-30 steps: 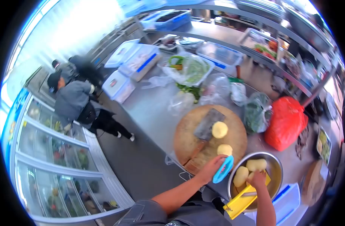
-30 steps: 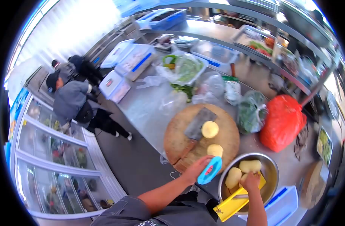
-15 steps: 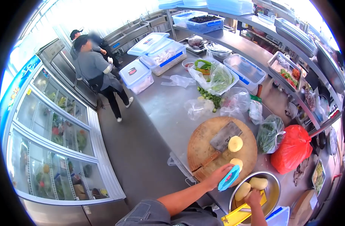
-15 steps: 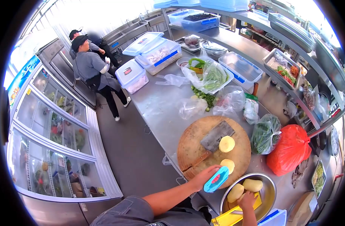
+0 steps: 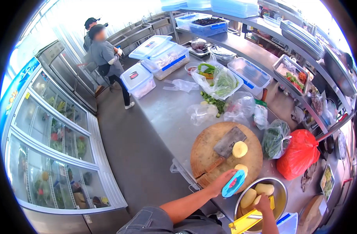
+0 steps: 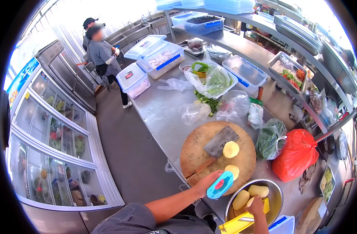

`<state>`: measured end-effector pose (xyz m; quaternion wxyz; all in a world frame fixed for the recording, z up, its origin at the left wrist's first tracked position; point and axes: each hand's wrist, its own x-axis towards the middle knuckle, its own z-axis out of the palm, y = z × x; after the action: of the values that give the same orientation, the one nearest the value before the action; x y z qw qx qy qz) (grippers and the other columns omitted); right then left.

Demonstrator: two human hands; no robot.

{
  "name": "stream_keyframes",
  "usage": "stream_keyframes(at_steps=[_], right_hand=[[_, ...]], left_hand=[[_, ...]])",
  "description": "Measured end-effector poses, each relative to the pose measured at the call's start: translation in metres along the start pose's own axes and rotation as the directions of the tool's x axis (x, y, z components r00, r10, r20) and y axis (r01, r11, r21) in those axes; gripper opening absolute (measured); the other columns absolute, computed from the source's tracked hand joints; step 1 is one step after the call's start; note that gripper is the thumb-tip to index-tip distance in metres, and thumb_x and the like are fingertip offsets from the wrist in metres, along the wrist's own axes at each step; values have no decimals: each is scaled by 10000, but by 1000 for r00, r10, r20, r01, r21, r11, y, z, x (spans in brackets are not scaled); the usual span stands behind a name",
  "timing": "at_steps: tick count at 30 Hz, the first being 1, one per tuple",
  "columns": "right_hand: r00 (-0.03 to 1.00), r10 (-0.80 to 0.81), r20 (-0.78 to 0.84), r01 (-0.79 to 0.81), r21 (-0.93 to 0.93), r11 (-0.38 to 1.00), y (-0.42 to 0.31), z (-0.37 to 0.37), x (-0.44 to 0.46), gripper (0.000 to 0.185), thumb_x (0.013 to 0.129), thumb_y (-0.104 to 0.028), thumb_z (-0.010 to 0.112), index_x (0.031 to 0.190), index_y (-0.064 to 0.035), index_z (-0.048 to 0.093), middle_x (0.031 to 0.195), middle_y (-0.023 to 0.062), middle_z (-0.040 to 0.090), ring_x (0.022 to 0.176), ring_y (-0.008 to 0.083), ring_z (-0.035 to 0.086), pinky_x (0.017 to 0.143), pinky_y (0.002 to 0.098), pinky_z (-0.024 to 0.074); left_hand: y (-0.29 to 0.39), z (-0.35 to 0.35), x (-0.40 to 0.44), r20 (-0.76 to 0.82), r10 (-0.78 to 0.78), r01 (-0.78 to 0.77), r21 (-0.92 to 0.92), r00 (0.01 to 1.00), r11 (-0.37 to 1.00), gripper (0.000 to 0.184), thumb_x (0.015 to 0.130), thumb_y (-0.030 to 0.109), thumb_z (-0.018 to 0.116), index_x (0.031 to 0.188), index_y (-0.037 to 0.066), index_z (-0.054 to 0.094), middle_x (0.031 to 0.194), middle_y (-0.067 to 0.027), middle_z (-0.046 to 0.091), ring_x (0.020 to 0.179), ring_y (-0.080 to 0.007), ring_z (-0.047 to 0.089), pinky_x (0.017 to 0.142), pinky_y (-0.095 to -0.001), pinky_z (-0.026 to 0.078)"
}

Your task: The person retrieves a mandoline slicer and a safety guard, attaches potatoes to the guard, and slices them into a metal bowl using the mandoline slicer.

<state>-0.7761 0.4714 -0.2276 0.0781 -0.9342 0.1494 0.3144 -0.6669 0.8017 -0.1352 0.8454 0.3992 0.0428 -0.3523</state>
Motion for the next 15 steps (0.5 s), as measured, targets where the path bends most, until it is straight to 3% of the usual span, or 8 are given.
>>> stream_keyframes(at_steps=[1, 3, 5, 7, 9, 11, 13, 15], right_hand=[[1000, 5, 1, -5, 2, 1000, -2, -13, -5, 961, 611, -333, 884, 1382, -50, 385, 1356, 255, 517, 1271, 406, 518, 1100, 522, 383], [989, 38, -143, 20, 386, 922, -5, -34, -17, 881, 636, -263, 847, 1361, -59, 390, 1298, 259, 519, 1200, 409, 548, 1040, 479, 442], [973, 40, -228, 61, 418, 906, 13, -29, -7, 791, 685, -176, 779, 1367, -73, 391, 1273, 225, 524, 1158, 374, 562, 996, 438, 479], [959, 119, -258, 161, 840, 518, 20, -33, -6, 782, 718, -106, 730, 1411, -79, 370, 1289, 188, 524, 1159, 341, 570, 987, 439, 495], [939, 141, -313, 218, 862, 458, 25, -32, -14, 727, 790, -63, 607, 1466, -76, 341, 1291, 174, 520, 1126, 306, 571, 970, 423, 504], [961, 114, -254, 276, 917, -287, 4, -50, -42, 700, 833, -83, 516, 1504, -78, 316, 1299, 180, 527, 1102, 312, 572, 954, 439, 508], [957, 47, -287, 275, 843, -463, -9, -57, -63, 692, 854, -148, 494, 1522, -106, 317, 1329, 164, 536, 1028, 300, 604, 893, 445, 532], [959, 52, -278, 254, 765, -591, -35, -70, -85, 605, 919, -263, 528, 1499, -165, 384, 1331, 116, 571, 994, 234, 636, 827, 399, 559]], left_hand=[[-3, -3, 1, 30, 23, -21, -73, 999, 997, 390, 1074, 352, 456, 1312, 60, 555, 1185, -42, 647, 1057, -106, 631, 923, -270, 519], [-6, -4, 7, 57, -4, 13, -157, 998, 988, 419, 1070, 377, 453, 1326, 60, 549, 1221, -60, 642, 1089, -127, 633, 952, -291, 518], [-1, -1, 8, 84, -30, 49, -239, 996, 970, 449, 1066, 403, 449, 1339, 59, 544, 1257, -78, 638, 1122, -149, 634, 981, -312, 518], [6, 4, 5, 257, -54, 161, -419, 965, 893, 514, 1055, 451, 440, 1366, 51, 529, 1336, -115, 610, 1176, -198, 626, 1029, -357, 506], [5, 5, 7, 383, 20, 190, -502, 924, 844, 557, 1048, 478, 437, 1382, 39, 519, 1379, -137, 587, 1204, -230, 618, 1050, -389, 497], [6, 11, 7, 410, 78, 173, -539, 909, 824, 539, 1047, 466, 448, 1369, 42, 529, 1342, -126, 610, 1183, -226, 628, 1030, -393, 513], [-9, 7, 13, 240, 19, 111, -516, 971, 849, 469, 1030, 401, 510, 1335, 49, 555, 1289, -98, 637, 1139, -220, 645, 973, -396, 551], [-5, 15, 14, 248, -1, 140, -545, 969, 827, 435, 1027, 371, 515, 1316, 50, 568, 1280, -96, 641, 1119, -220, 652, 963, -395, 556]])
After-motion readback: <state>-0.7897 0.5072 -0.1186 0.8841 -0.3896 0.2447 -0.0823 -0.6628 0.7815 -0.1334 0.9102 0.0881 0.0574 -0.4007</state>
